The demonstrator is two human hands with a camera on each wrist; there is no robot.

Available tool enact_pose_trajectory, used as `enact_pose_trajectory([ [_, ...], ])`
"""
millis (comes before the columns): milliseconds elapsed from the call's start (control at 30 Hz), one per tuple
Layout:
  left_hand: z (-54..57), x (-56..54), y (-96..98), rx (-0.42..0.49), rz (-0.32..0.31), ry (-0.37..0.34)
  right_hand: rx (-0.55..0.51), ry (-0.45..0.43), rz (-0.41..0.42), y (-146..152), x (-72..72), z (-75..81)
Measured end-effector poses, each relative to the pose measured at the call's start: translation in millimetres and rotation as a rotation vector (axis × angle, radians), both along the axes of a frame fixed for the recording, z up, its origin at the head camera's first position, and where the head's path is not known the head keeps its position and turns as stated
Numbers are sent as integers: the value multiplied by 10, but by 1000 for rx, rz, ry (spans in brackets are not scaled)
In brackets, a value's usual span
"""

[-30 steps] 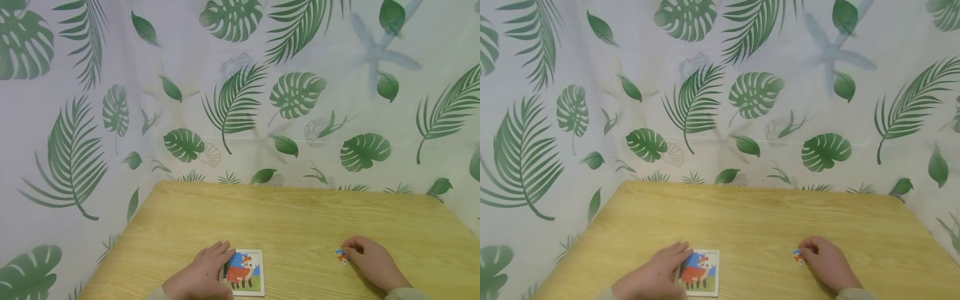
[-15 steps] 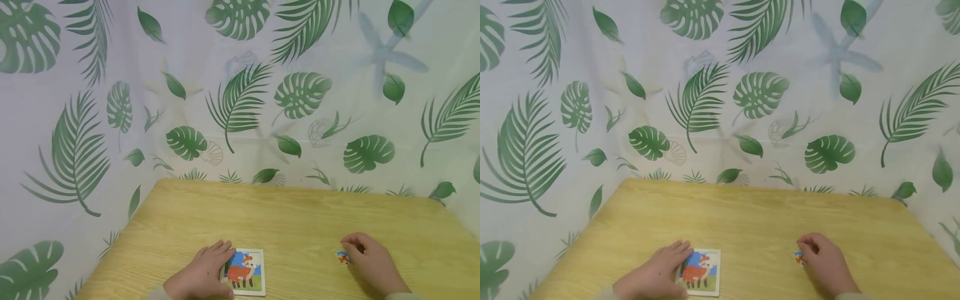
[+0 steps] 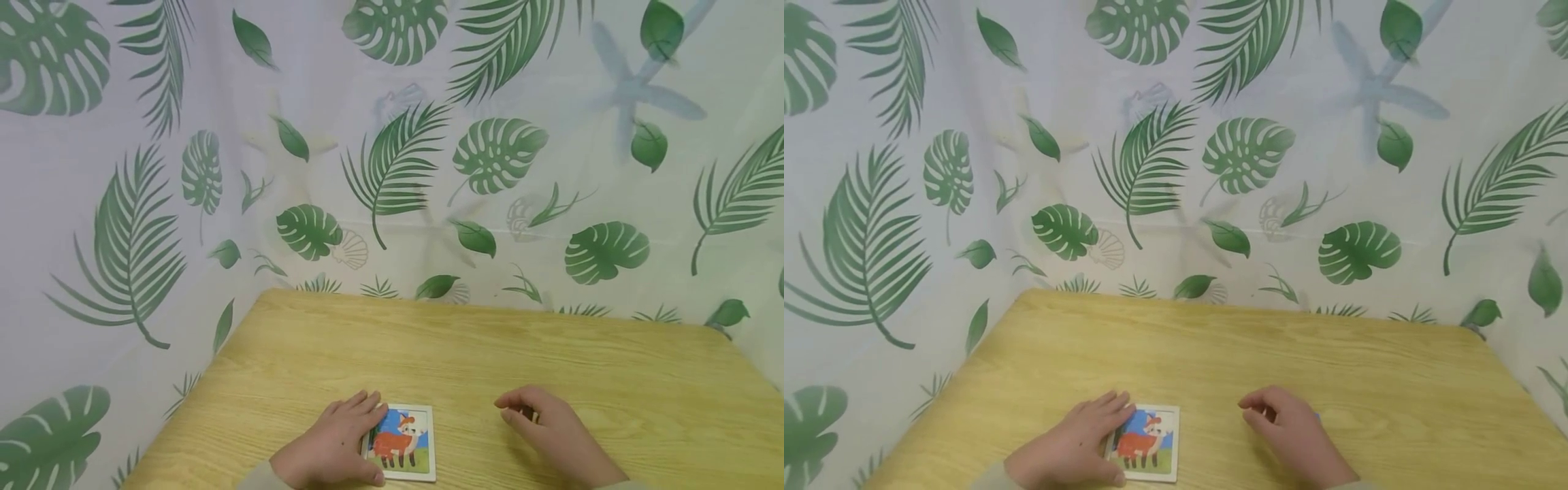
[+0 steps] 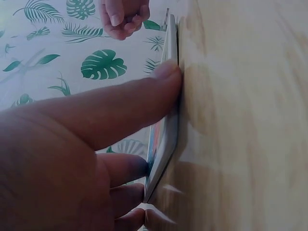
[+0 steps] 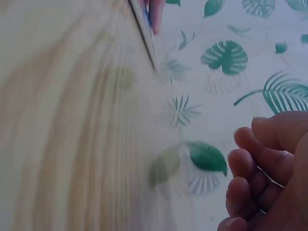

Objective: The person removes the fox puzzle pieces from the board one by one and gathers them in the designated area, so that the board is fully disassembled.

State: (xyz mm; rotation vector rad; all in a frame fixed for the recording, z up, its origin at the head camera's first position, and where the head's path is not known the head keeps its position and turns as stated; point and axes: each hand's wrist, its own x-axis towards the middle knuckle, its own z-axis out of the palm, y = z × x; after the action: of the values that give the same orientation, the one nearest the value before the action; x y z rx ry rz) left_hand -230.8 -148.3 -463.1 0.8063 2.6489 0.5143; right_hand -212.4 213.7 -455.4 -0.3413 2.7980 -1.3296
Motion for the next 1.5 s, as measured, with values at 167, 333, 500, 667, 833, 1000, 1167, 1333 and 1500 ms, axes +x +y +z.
enact_pose_trajectory([
  [167, 18, 0, 1, -16, -8, 24, 14, 56, 108, -258, -65, -4],
  [333, 12, 14, 1, -6, -8, 37, 30, 60, 195, -520, -129, -32],
  [500, 9, 2, 10, -3, 4, 34, 63, 63, 227, -730, -190, -51],
  [667, -2, -12, 5, -7, 10, 15, 60, 32, 225, -880, -246, -58],
  [833, 2, -3, -10, 6, 3, 27, 59, 3, 217, -1028, -288, -84],
  [1000, 11, -1, -3, 12, 0, 17, 93, -1, 222, -1132, -296, -150],
  [1167, 11, -16, 5, -7, 3, 7, 150, 17, 235, -1161, -289, -222],
  [1333, 12, 1, 0, -10, 7, 17, 173, 8, 221, -1166, -271, -244],
  [1500, 50, 33, -5, 9, 17, 14, 195, 23, 217, -1171, -262, -252],
])
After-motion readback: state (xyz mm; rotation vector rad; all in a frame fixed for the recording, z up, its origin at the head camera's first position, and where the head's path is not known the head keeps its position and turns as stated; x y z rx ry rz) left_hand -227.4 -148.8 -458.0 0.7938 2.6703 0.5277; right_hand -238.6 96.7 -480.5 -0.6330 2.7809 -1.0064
